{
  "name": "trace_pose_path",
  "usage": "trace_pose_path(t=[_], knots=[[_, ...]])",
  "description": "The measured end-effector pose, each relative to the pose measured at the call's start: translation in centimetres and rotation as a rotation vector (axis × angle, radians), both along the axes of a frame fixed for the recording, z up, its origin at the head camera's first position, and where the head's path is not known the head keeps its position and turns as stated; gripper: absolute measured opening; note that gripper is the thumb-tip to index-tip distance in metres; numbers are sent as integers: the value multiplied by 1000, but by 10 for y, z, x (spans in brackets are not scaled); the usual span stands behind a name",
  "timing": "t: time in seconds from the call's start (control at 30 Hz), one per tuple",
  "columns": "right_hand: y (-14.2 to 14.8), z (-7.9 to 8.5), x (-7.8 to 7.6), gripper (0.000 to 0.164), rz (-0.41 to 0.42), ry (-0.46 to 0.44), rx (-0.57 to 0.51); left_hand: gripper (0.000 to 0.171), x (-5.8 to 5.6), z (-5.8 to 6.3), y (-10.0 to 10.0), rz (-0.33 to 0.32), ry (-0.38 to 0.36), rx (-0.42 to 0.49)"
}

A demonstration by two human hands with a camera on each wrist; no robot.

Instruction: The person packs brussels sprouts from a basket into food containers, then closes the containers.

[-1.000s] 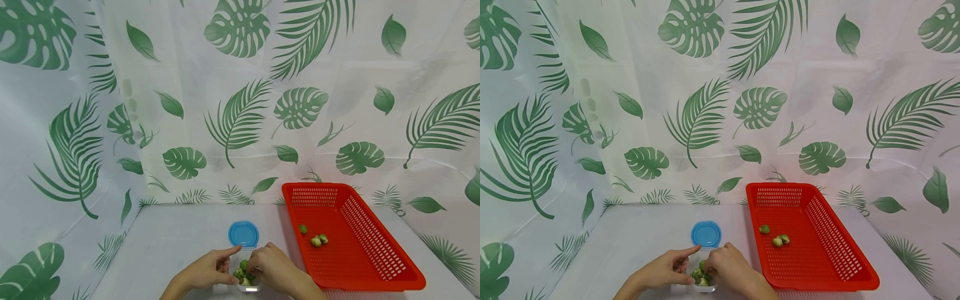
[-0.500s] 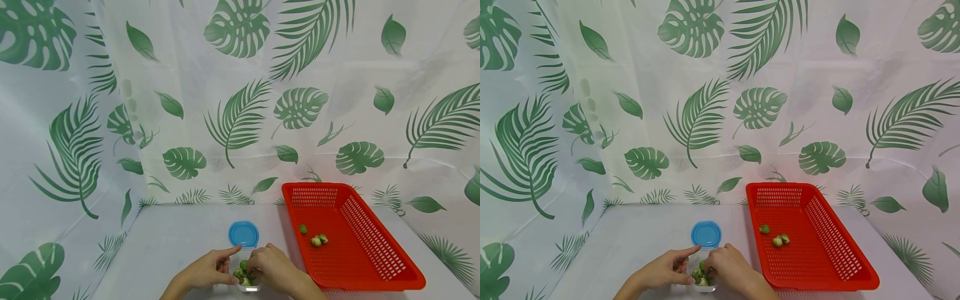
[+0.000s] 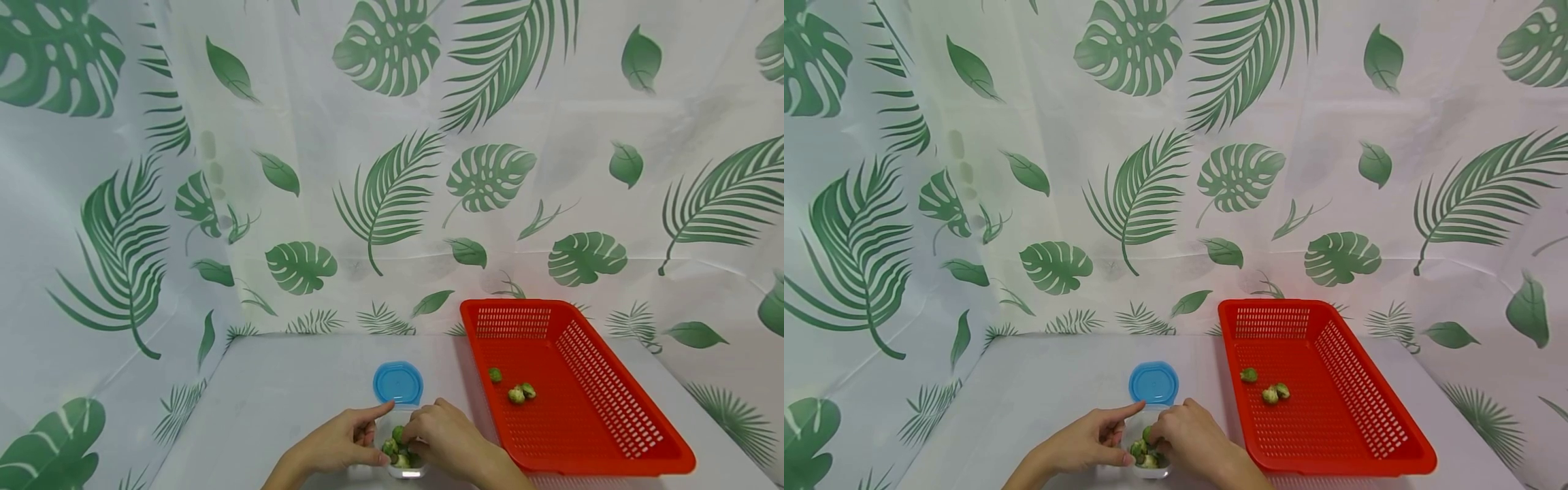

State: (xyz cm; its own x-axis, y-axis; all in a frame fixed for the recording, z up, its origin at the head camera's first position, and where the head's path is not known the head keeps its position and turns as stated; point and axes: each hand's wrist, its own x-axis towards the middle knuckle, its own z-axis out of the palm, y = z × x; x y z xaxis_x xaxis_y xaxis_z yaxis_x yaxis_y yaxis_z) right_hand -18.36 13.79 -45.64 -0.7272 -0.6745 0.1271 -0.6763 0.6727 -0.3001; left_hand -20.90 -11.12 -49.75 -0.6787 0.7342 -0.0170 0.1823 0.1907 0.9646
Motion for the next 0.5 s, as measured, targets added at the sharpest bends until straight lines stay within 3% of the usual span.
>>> trace_pose_path(t=[0.5], knots=[[2, 9, 1, 12, -13, -7, -32, 82, 0, -2, -1, -14, 9, 18]])
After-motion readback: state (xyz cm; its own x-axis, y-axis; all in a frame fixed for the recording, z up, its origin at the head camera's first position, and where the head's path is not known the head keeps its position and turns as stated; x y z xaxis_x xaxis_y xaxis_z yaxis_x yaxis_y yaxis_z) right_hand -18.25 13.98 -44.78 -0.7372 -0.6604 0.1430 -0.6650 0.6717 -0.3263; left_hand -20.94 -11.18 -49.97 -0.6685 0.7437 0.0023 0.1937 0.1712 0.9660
